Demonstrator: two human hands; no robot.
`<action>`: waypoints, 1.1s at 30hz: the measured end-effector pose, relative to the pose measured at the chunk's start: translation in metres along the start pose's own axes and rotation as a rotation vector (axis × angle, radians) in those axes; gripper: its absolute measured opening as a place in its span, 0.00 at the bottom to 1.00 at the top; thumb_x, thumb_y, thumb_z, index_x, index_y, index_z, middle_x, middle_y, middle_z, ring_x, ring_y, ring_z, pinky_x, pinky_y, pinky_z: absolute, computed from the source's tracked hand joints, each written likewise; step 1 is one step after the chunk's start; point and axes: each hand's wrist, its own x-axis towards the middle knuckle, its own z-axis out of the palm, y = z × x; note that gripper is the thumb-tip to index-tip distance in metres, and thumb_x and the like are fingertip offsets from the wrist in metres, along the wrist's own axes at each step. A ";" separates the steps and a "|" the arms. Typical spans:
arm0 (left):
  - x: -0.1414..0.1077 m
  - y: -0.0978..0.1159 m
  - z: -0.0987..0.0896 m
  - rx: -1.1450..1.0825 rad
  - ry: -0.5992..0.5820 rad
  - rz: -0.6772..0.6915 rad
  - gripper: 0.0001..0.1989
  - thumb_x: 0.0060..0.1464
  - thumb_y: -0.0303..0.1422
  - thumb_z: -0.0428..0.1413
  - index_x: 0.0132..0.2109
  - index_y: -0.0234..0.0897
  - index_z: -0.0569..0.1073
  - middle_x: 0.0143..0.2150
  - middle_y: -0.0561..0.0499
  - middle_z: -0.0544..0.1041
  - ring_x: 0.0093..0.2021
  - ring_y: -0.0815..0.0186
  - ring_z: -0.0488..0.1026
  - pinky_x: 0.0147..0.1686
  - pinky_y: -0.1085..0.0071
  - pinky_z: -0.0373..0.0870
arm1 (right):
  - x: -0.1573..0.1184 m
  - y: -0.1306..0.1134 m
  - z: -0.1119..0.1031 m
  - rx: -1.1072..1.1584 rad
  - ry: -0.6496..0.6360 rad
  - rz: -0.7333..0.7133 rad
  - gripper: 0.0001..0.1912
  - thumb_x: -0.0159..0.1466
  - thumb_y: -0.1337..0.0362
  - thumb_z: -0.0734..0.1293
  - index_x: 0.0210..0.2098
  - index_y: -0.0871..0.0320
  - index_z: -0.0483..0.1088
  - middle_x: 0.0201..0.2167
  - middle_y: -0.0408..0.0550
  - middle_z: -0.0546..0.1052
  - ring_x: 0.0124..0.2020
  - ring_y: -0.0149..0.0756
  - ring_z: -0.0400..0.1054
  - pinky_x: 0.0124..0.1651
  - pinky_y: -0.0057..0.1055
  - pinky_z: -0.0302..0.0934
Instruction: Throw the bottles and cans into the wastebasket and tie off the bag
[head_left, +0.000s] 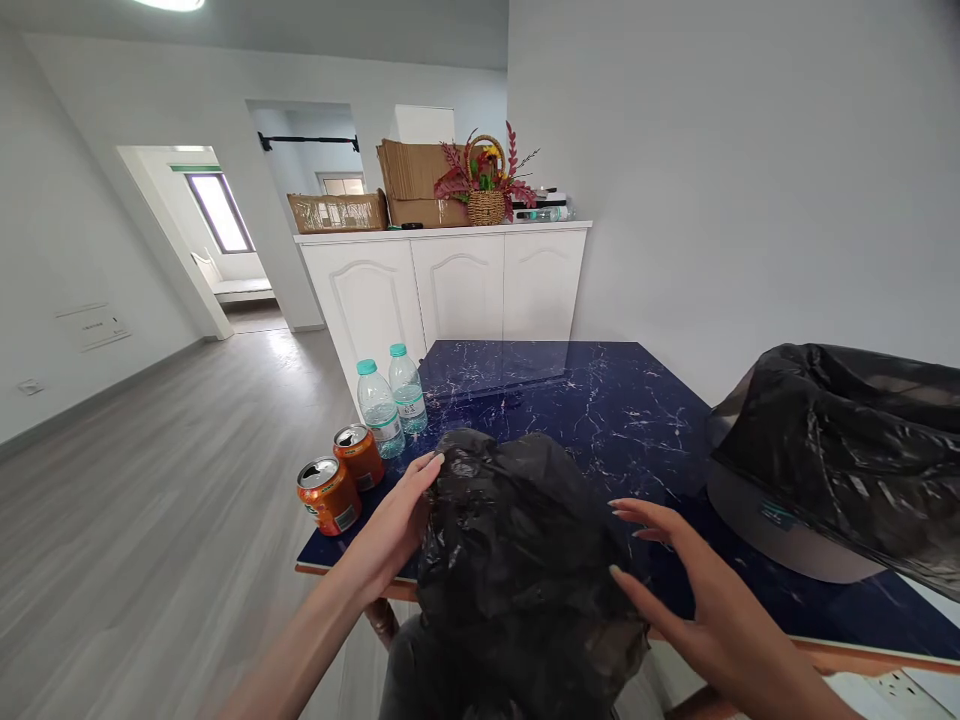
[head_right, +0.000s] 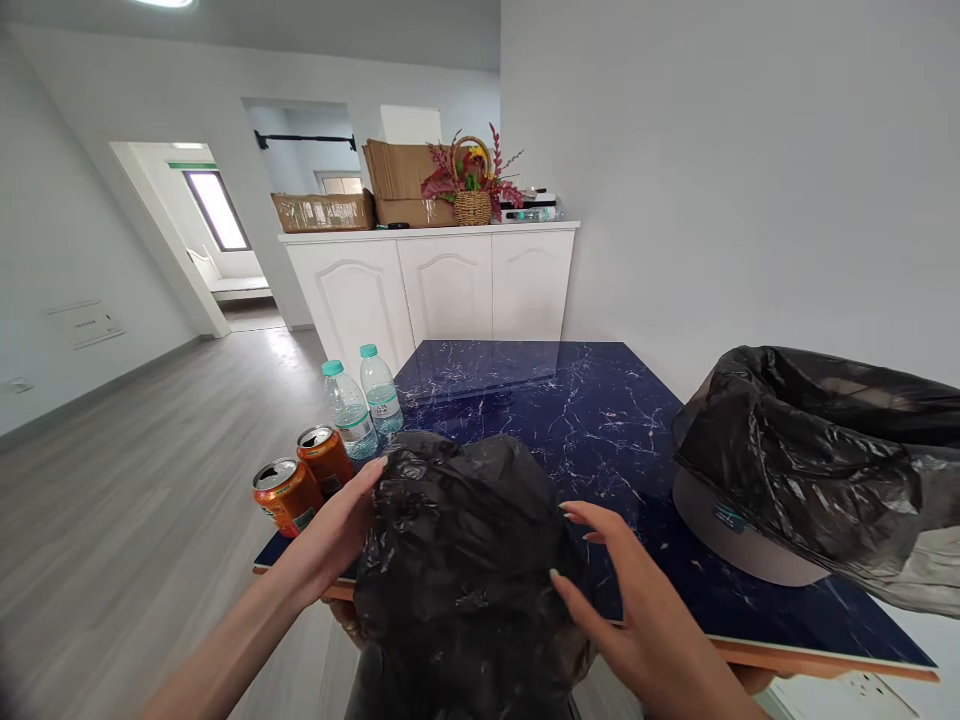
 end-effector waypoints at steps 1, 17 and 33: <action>-0.004 0.003 0.004 0.007 -0.062 0.008 0.31 0.61 0.57 0.57 0.63 0.44 0.74 0.60 0.46 0.80 0.60 0.51 0.76 0.57 0.60 0.73 | 0.000 -0.007 0.003 0.006 -0.027 -0.032 0.30 0.72 0.46 0.64 0.70 0.42 0.56 0.69 0.53 0.66 0.64 0.52 0.70 0.58 0.45 0.74; -0.062 0.057 0.043 0.863 -0.170 0.389 0.07 0.60 0.39 0.64 0.45 0.46 0.82 0.40 0.53 0.84 0.37 0.60 0.78 0.37 0.70 0.73 | 0.095 -0.022 -0.010 -0.023 -0.284 -0.390 0.39 0.64 0.54 0.73 0.71 0.43 0.59 0.56 0.49 0.77 0.62 0.51 0.70 0.74 0.62 0.46; -0.010 0.069 0.018 0.073 0.375 0.211 0.25 0.49 0.46 0.71 0.51 0.38 0.79 0.42 0.47 0.85 0.44 0.53 0.83 0.42 0.64 0.79 | 0.081 -0.010 -0.085 0.673 -0.110 0.129 0.25 0.52 0.46 0.81 0.44 0.53 0.79 0.40 0.47 0.84 0.41 0.47 0.79 0.43 0.37 0.75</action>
